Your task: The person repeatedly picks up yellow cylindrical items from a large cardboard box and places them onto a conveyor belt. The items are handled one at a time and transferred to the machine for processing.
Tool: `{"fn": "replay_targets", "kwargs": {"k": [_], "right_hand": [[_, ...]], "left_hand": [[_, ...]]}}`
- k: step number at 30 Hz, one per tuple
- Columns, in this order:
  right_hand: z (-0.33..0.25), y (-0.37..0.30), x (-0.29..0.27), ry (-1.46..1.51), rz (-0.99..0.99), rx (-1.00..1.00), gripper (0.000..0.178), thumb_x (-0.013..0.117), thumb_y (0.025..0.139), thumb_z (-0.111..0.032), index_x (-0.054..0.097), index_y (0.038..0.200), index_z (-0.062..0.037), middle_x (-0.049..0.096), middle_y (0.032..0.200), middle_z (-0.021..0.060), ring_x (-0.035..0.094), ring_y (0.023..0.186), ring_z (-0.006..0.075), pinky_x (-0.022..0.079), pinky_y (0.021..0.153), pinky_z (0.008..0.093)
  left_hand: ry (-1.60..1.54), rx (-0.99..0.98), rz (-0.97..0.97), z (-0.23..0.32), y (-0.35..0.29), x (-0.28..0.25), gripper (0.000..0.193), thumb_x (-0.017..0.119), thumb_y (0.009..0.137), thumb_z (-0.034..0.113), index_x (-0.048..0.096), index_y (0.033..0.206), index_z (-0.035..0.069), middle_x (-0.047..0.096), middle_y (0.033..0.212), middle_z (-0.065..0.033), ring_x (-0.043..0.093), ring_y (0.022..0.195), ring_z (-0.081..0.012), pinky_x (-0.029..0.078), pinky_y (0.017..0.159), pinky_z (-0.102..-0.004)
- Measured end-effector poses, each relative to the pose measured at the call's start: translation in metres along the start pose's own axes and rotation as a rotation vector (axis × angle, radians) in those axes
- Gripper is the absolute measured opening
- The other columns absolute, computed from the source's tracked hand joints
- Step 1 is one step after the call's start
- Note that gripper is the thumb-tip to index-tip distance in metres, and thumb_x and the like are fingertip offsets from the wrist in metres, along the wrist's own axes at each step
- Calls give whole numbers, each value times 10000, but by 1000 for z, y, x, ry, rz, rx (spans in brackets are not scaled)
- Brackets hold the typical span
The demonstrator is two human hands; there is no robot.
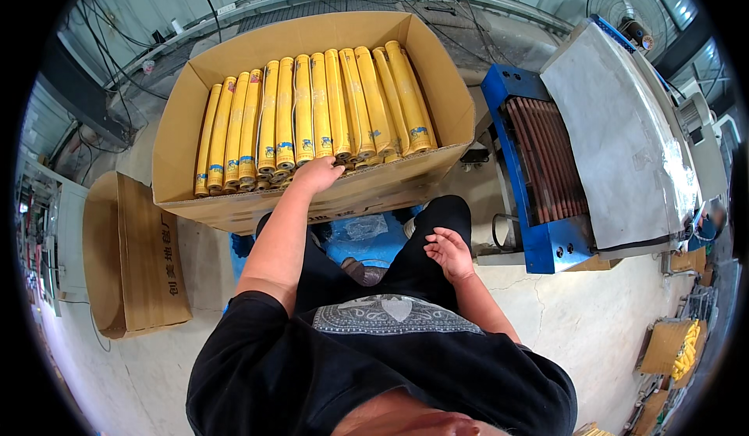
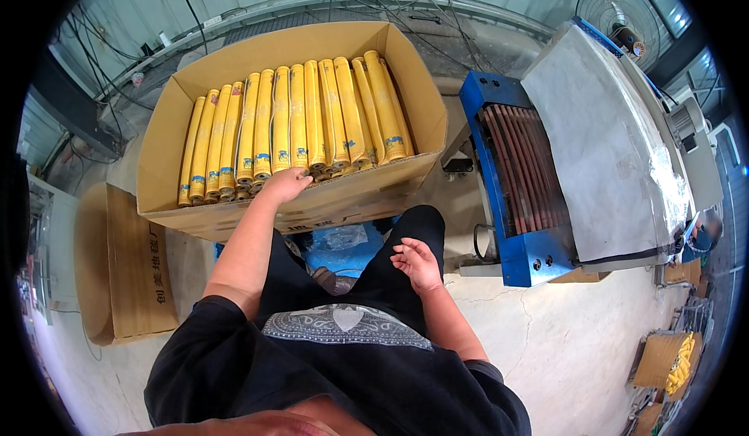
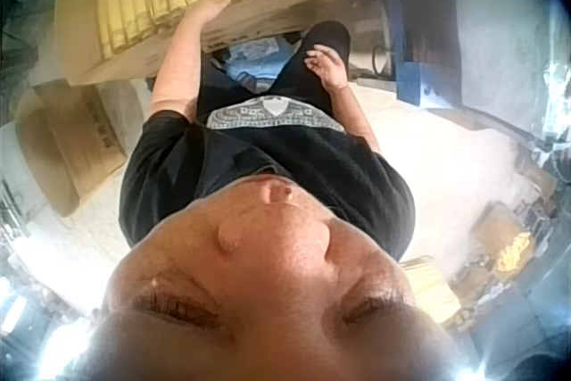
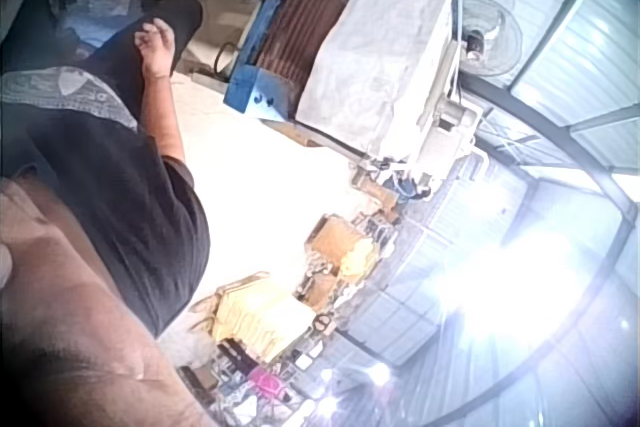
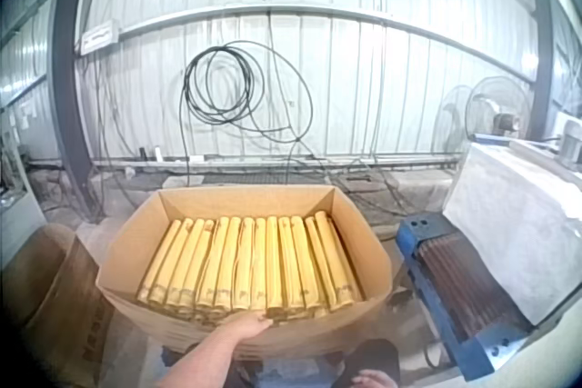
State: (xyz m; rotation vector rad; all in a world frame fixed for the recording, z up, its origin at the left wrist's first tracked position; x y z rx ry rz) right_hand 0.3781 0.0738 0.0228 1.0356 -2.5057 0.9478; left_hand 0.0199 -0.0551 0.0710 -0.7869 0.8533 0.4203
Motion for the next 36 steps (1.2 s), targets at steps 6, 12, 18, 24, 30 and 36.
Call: {"fn": "replay_targets", "kwargs": {"k": [6, 12, 18, 24, 30, 36], "right_hand": [[-2, 0, 0, 8, -7, 2, 285, 544, 921, -111, 493, 1184, -13, 616, 1022, 114, 633, 836, 206, 521, 733, 303], [-70, 2, 53, -401, -127, -162, 317, 592, 901, -159, 522, 1171, -9, 616, 1034, 89, 600, 897, 156, 493, 797, 287], [-185, 179, 141, -875, -58, -353, 620, 670, 831, -309, 445, 1299, 31, 557, 1208, 161, 532, 1115, 220, 423, 950, 321], [-153, 437, 70, -1232, 325, 138, 735, 452, 905, -547, 404, 1361, 28, 428, 1394, 191, 389, 1306, 273, 314, 1061, 377], [-69, 540, -32, -605, 302, 297, 643, 305, 972, -538, 502, 1296, -20, 579, 1230, 140, 559, 1088, 230, 416, 969, 345], [-91, 512, 24, -380, 157, 212, 616, 353, 963, -538, 512, 1282, -36, 593, 1200, 122, 571, 1062, 215, 454, 926, 341]], "left_hand": [[16, -17, -16, 7, -4, -6, 604, 488, 904, 442, 432, 1371, 62, 590, 1255, -90, 561, 1142, -268, 426, 965, -362], [36, 8, -14, 15, -4, -10, 513, 470, 909, 428, 507, 1286, 82, 615, 1186, -116, 583, 1078, -302, 455, 897, -401], [-21, 58, 7, -1, 8, -3, 444, 446, 919, 368, 533, 1247, 82, 615, 1139, -169, 574, 1044, -349, 459, 865, -436], [-100, 165, -14, 2, 10, -11, 468, 497, 899, 337, 522, 1251, 29, 570, 1220, -189, 531, 1131, -349, 422, 960, -418], [-170, 88, -249, 6, 18, -27, 442, 539, 886, 293, 522, 1235, 23, 553, 1238, -196, 508, 1157, -364, 420, 970, -423], [-223, 118, -367, 11, 34, -36, 426, 534, 885, 274, 514, 1228, 23, 568, 1192, -206, 528, 1107, -384, 438, 941, -435]]}}
Point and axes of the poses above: each hand's wrist, its own y-axis towards the middle knuckle, its own x-axis out of the palm, z = x × y, the point moved 2 cm from there along y, towards the middle knuckle
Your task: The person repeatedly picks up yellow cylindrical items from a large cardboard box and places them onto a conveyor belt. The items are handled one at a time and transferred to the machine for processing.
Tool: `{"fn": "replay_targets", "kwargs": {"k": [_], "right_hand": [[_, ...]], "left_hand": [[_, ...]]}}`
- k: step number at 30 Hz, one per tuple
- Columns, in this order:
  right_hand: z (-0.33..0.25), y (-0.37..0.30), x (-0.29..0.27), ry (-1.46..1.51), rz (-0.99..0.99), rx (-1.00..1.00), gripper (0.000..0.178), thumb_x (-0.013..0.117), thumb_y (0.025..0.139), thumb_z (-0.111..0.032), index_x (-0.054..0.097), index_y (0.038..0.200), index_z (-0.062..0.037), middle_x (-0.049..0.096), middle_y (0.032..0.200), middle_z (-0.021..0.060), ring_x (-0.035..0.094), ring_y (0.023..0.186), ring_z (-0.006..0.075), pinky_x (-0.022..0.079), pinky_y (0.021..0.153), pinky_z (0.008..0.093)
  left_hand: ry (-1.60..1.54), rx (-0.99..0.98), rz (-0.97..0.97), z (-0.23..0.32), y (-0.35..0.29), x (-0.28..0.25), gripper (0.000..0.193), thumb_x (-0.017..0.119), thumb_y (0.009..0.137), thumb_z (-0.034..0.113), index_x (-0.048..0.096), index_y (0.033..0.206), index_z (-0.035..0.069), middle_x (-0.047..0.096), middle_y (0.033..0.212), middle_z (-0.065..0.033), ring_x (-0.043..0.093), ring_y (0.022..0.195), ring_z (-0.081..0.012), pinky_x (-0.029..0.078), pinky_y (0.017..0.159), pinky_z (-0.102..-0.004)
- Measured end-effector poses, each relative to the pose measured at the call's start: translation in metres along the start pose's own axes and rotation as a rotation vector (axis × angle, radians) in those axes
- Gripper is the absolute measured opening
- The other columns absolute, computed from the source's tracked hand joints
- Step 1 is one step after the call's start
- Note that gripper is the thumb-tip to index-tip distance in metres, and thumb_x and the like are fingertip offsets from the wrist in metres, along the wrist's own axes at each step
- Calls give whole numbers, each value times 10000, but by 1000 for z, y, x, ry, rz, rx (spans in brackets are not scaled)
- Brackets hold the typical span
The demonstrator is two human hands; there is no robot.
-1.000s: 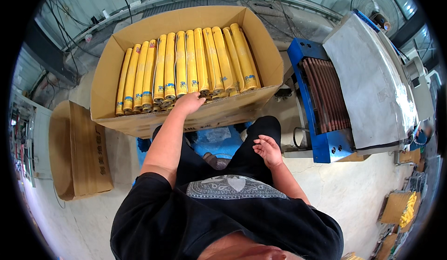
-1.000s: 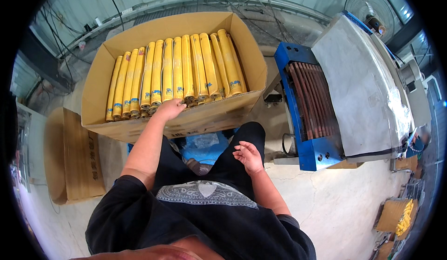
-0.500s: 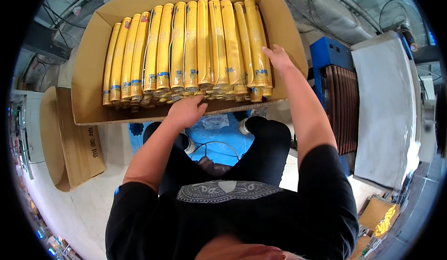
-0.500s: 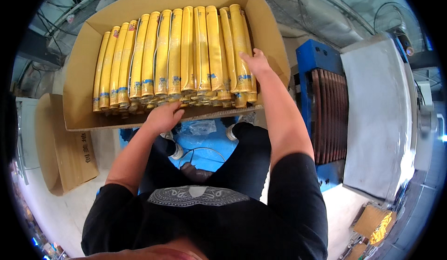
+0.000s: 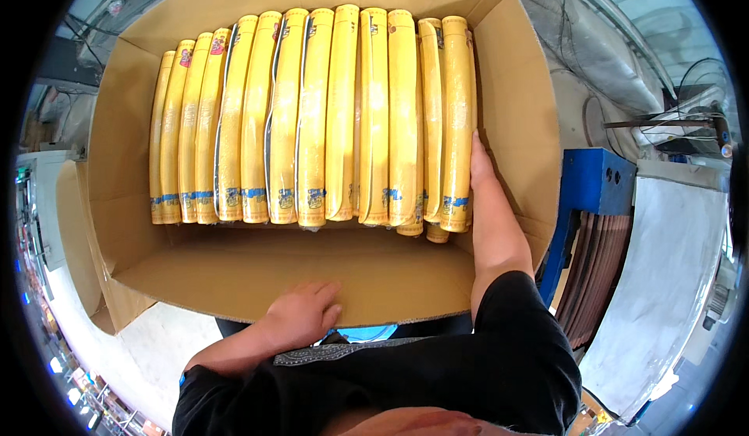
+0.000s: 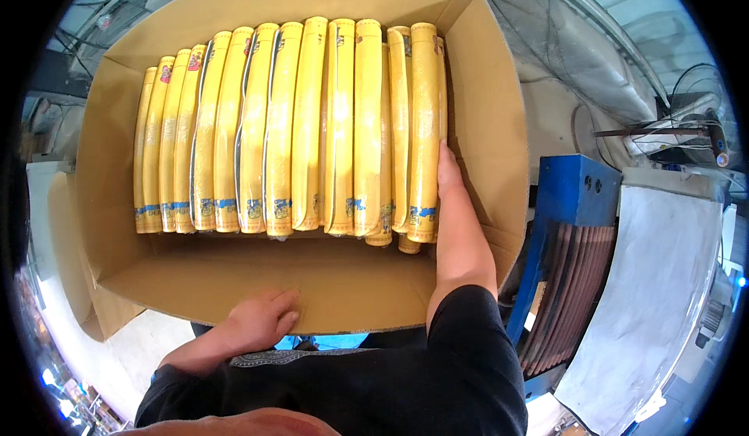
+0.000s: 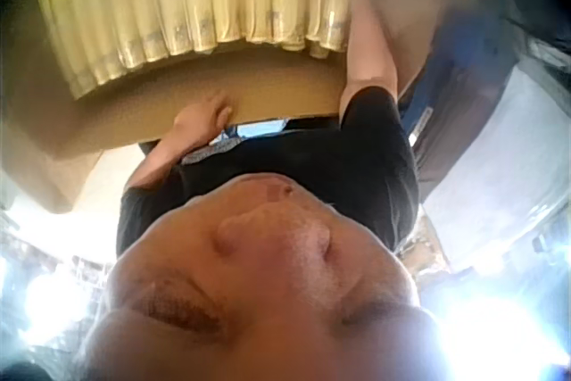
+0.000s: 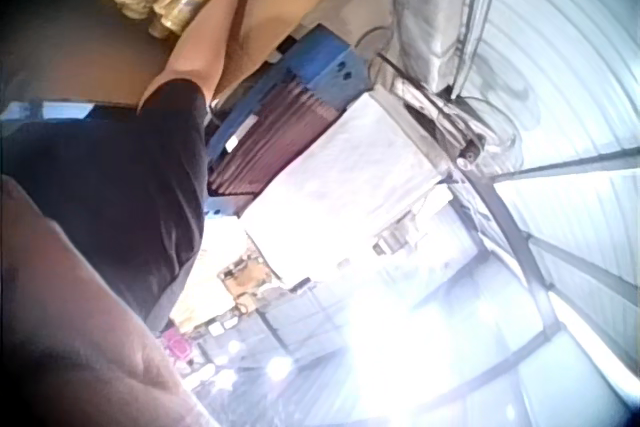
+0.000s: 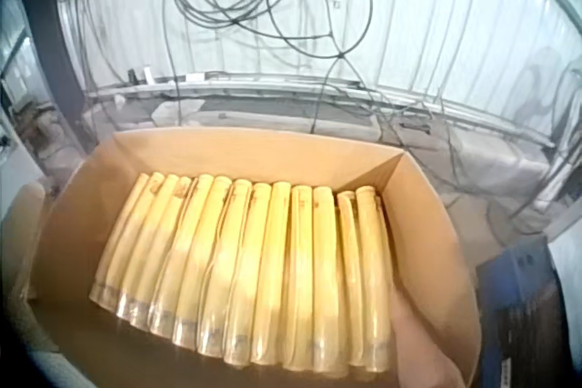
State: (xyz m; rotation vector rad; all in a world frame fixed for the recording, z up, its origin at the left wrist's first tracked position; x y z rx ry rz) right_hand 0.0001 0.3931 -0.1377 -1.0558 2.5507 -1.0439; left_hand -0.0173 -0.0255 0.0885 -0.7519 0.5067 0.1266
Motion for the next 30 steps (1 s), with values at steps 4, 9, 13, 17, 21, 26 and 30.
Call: {"fn": "replay_targets", "kwargs": {"k": [4, 9, 13, 17, 21, 26, 30], "right_hand": [[-6, -13, 19, -110, 36, -116, 664, 523, 911, -490, 427, 1357, -7, 479, 1344, 142, 465, 1219, 228, 381, 1000, 338], [-16, -8, 23, -306, -22, -180, 779, 566, 895, -451, 270, 1424, 37, 391, 1413, 213, 370, 1316, 264, 289, 1077, 341], [8, 10, 9, -584, 219, -430, 655, 525, 928, -356, 286, 1438, -22, 364, 1453, 158, 343, 1340, 251, 252, 1101, 325], [6, 10, -1, -389, 160, -384, 538, 513, 936, -238, 356, 1414, -47, 396, 1437, 129, 374, 1314, 217, 273, 1082, 299], [-5, -1, 0, -116, 34, -281, 462, 512, 934, -125, 427, 1385, -68, 440, 1409, 106, 415, 1276, 183, 306, 1053, 275], [-11, 0, 8, 141, -137, -198, 449, 539, 934, -220, 483, 1333, -23, 521, 1309, 108, 477, 1191, 186, 353, 1015, 295], [-5, 12, 16, -193, 4, -365, 445, 524, 929, -342, 570, 1228, -16, 558, 1218, 180, 524, 1120, 259, 397, 956, 330]], "left_hand": [[2, 46, -184, -12, 12, 8, 420, 526, 893, 277, 516, 1233, 30, 561, 1195, -209, 508, 1139, -371, 423, 958, -436], [196, 286, -146, 17, 78, -43, 483, 550, 898, 305, 475, 1290, 33, 522, 1255, -200, 501, 1157, -359, 398, 995, -443], [111, 175, 272, 39, 215, -63, 717, 609, 876, 323, 281, 1392, -51, 306, 1403, -252, 360, 1285, -359, 324, 1081, -418], [-54, -51, 769, 59, 273, -55, 921, 734, 743, 321, 215, 1398, -65, 309, 1359, -278, 320, 1281, -406, 302, 1090, -424], [-252, -213, 726, 55, 303, -48, 1007, 770, 675, 281, 170, 1395, -90, 312, 1333, -294, 331, 1277, -390, 312, 1084, -424], [-757, -75, 550, 59, 294, -59, 869, 672, 720, 71, 179, 1422, -71, 390, 1330, -234, 453, 1198, -283, 411, 988, -335], [-986, 166, 469, 29, 287, -55, 827, 575, 766, -58, 125, 1459, -37, 396, 1361, -153, 458, 1187, -200, 415, 959, -290]]}}
Point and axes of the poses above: each hand's wrist, its own y-axis towards the middle knuckle, its own x-axis out of the palm, z = x × y, the point moved 2 cm from there along y, towards the middle knuckle
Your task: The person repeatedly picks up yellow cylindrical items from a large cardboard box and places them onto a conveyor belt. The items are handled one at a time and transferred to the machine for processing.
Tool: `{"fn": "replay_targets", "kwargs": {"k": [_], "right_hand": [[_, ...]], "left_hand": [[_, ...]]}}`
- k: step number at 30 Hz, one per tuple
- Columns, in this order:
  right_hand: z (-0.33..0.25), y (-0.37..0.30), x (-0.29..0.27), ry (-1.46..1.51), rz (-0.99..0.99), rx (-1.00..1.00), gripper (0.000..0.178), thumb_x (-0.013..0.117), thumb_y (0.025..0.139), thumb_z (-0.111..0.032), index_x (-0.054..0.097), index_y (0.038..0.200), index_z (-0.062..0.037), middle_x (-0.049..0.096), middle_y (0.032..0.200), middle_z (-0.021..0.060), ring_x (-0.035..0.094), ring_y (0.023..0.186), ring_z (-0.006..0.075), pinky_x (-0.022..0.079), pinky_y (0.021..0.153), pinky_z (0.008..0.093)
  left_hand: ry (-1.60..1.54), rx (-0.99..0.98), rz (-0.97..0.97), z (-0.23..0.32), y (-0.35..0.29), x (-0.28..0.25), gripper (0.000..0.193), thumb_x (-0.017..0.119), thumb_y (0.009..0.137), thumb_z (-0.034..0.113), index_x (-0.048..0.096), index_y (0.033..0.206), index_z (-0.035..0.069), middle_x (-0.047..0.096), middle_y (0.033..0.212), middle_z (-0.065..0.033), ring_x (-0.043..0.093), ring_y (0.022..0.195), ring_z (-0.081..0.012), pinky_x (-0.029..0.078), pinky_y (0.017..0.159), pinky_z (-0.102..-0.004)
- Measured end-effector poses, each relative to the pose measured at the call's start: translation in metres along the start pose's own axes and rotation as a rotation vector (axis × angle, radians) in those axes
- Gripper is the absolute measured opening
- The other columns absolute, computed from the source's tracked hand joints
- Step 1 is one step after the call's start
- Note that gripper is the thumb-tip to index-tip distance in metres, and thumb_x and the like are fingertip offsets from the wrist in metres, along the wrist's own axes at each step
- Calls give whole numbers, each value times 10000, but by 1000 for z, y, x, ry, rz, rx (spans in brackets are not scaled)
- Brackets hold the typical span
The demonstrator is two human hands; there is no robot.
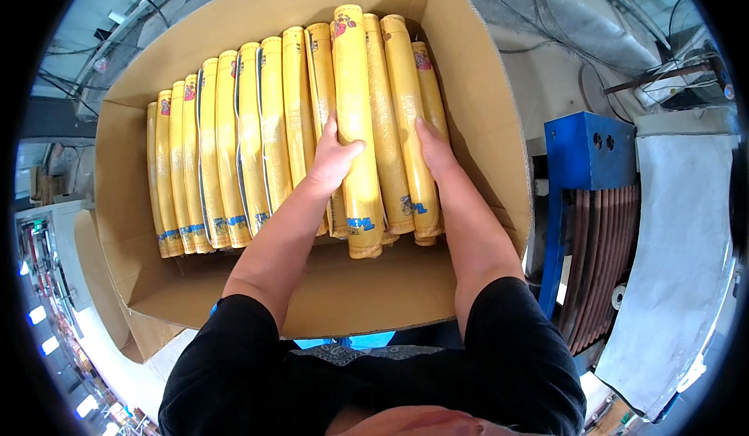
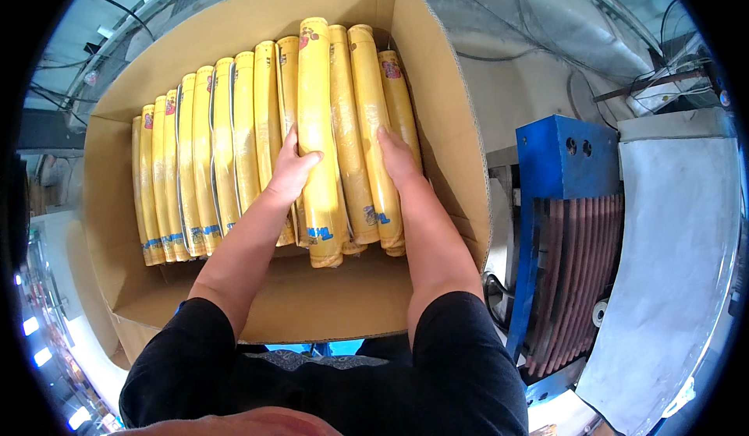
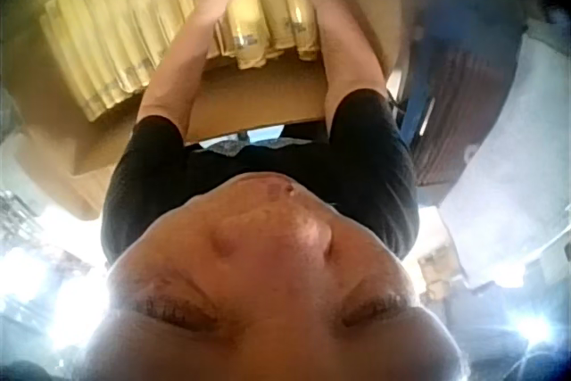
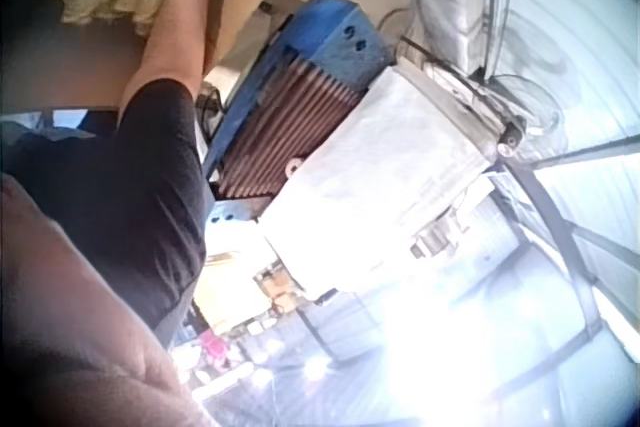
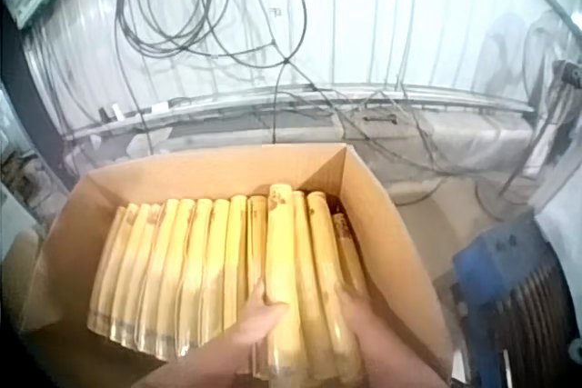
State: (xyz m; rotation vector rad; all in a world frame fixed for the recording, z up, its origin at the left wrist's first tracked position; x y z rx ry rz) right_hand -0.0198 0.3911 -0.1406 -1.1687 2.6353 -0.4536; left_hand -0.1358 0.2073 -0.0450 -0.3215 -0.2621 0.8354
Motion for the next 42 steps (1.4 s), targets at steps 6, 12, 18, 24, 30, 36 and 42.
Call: {"fn": "replay_targets", "kwargs": {"k": [6, 12, 18, 24, 30, 36, 42], "right_hand": [[24, 9, -10, -488, 331, -262, 478, 546, 903, -370, 591, 1212, -7, 577, 998, 208, 569, 937, 304, 450, 866, 377], [3, -22, -45, 788, -18, 483, 603, 300, 979, -518, 466, 1328, -55, 544, 1274, 113, 519, 1134, 250, 410, 976, 379], [-25, -25, -65, -287, 162, 502, 701, 265, 959, -563, 394, 1367, -8, 489, 1329, 198, 465, 1214, 317, 371, 1019, 406], [-153, -189, 1, -757, -37, -376, 630, 577, 874, -109, 283, 1421, -2, 270, 1466, 241, 265, 1366, 377, 299, 1086, 419], [-92, -418, -95, 1050, -257, 196, 624, 592, 864, -209, 344, 1403, -19, 442, 1360, 239, 533, 1158, 328, 465, 934, 433], [-58, -438, -166, 1379, 168, -183, 1155, 866, 591, -378, 145, 1472, -184, 177, 1507, 174, 199, 1389, 365, 349, 991, 642], [-58, -396, -161, 1245, 325, -158, 833, 806, 677, -370, 406, 1344, -71, 544, 1217, 151, 527, 1137, 309, 285, 1034, 645]], "left_hand": [[-11, 121, -118, 31, 2, 62, 876, 579, 769, -43, 47, 1464, -31, 270, 1456, -234, 311, 1335, -301, 323, 1078, -350], [-326, -185, -246, -28, 70, 124, 909, 654, 853, 160, -2, 1444, -58, 398, 1360, -296, 466, 1217, -360, 372, 1048, -378], [519, -214, -221, -26, 77, 151, 891, 584, 898, 367, 6, 1445, -35, 410, 1335, -336, 447, 1248, -368, 375, 1035, -384], [989, -143, -222, -18, 72, 157, 730, 436, 944, 285, 18, 1472, 2, 498, 1324, -207, 511, 1203, -311, 353, 1024, -387], [1577, 336, -454, -17, 23, 133, 631, 468, 895, 226, 214, 1442, 40, 348, 1457, -157, 444, 1265, -261, 258, 1076, -403], [1739, 671, -1077, -42, -74, 128, 439, 582, 797, 251, 566, 1211, 106, 468, 1336, -37, 403, 1251, -234, 267, 1077, -435], [1528, 1185, -909, -114, -61, 140, 410, 524, 777, 170, 590, 1181, 190, 526, 1175, 5, 415, 1207, -221, 291, 1064, -426]]}}
Point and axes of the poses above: each hand's wrist, its own y-axis towards the middle knuckle, its own x-axis out of the palm, z = x × y, the point moved 2 cm from there along y, towards the middle knuckle
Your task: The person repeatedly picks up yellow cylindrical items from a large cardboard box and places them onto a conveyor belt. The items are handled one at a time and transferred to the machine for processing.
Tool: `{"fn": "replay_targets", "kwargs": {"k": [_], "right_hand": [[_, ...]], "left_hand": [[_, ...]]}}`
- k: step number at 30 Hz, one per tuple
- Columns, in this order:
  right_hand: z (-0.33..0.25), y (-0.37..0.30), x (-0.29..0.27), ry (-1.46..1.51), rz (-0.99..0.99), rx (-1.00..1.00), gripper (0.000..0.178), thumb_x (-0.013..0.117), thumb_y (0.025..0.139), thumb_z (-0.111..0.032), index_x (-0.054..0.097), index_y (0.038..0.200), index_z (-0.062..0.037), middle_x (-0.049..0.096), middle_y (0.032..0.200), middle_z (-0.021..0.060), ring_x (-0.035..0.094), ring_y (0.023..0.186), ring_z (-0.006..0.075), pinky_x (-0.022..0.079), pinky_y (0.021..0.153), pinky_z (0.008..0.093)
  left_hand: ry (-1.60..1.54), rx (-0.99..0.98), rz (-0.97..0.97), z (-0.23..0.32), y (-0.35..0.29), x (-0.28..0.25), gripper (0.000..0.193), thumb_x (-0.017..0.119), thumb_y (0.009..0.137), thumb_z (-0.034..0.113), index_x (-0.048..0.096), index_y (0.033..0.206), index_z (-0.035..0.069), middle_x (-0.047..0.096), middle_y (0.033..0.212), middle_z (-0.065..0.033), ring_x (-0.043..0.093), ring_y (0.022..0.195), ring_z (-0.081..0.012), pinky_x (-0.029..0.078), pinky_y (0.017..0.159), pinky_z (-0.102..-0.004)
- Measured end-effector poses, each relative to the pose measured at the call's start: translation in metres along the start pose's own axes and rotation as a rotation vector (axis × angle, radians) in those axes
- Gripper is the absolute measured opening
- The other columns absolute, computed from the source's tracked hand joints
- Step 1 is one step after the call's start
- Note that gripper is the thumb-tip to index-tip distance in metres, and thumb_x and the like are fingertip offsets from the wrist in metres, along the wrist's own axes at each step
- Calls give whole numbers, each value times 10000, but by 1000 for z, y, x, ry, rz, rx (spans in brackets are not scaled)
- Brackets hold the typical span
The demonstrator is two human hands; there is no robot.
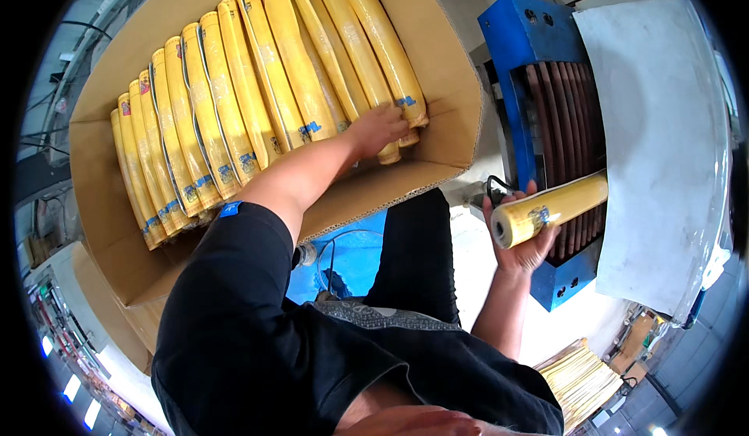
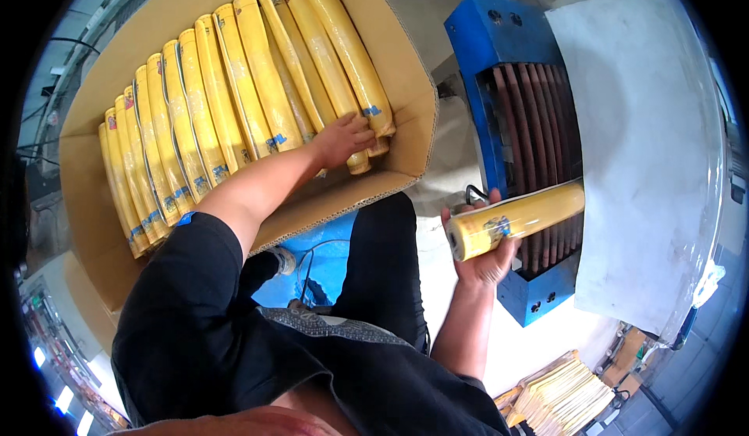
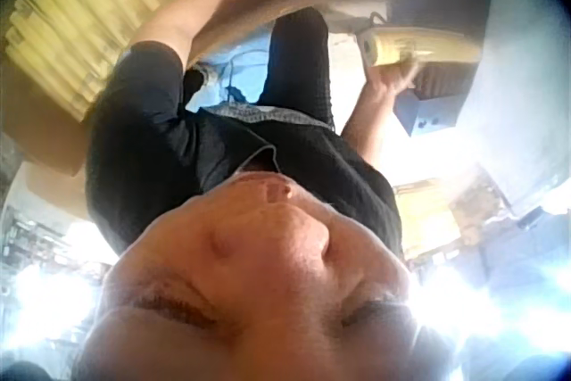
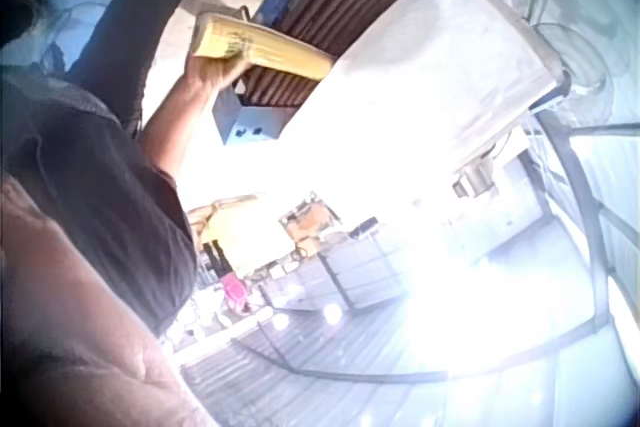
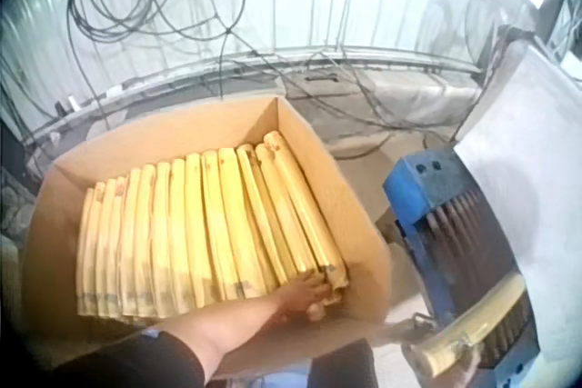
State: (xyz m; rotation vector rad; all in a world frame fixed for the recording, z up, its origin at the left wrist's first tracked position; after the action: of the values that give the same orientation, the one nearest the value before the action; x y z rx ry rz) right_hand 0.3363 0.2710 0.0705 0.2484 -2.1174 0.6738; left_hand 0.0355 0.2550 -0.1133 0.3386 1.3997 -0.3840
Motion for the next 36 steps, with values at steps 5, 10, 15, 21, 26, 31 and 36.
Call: {"fn": "replay_targets", "kwargs": {"k": [5, 10, 15, 21, 26, 31, 36], "right_hand": [[36, -20, 15, -256, -12, -80, 578, 688, 754, -281, 427, 1218, -58, 515, 1091, 108, 518, 1015, 254, 394, 995, 458], [60, -55, 28, -414, -17, 19, 598, 748, 690, -277, 432, 1150, -62, 503, 1003, 97, 527, 948, 235, 466, 875, 410], [84, -83, 29, -522, -50, 105, 588, 766, 700, -236, 428, 1143, -52, 508, 1011, 104, 532, 989, 248, 455, 924, 433], [116, -113, 1, -675, -107, 296, 758, 810, 700, -260, 383, 1276, -15, 469, 1294, 155, 526, 1133, 267, 419, 990, 451], [138, -125, -22, -722, -185, 368, 605, 759, 760, -132, 422, 1245, -6, 524, 1200, 139, 537, 1109, 230, 440, 958, 389], [154, -124, -22, -823, -294, 239, 519, 721, 747, -104, 487, 1194, 18, 569, 1149, 124, 557, 1074, 219, 449, 929, 352], [169, -137, -8, -727, -335, 322, 465, 717, 778, -95, 498, 1176, 3, 588, 1088, 78, 572, 983, 159, 468, 864, 318]], "left_hand": [[81, -79, -271, 11, 17, -16, 341, 565, 745, 213, 613, 1081, 178, 534, 1149, -13, 420, 1189, -215, 329, 1017, -386], [57, 77, -207, -4, 6, -36, 351, 632, 696, 275, 637, 1030, 166, 557, 1088, -16, 449, 1145, -215, 329, 1012, -393], [26, 43, -328, -7, 11, -49, 358, 644, 719, 341, 638, 1022, 150, 574, 1068, -30, 450, 1153, -227, 277, 1073, -401], [-128, -309, -62, -3, 24, 5, 426, 684, 723, 397, 640, 1042, 118, 559, 1093, -55, 439, 1160, -244, 293, 1052, -418], [-577, -291, -72, -24, 4, -9, 438, 658, 806, 391, 621, 1083, 53, 596, 1072, -77, 555, 1024, -254, 406, 968, -395], [-1745, -519, 149, 40, -5, -147, 526, 531, 950, 347, 421, 1302, -28, 559, 1198, -111, 535, 1060, -149, 427, 928, -287], [-894, -393, 40, 148, -11, -211, 1076, 777, 662, 492, 220, 1395, -64, 369, 1339, -297, 332, 1281, -432, 261, 1091, -451]]}}
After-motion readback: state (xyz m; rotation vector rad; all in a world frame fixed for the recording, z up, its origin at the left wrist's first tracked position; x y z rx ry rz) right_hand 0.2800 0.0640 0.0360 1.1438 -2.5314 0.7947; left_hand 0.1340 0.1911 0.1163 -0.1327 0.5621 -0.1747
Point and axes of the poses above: each hand's wrist, its own y-axis towards the middle knuckle, its own x-axis out of the palm, z = x × y, the point moved 2 cm from there along y, towards the middle knuckle
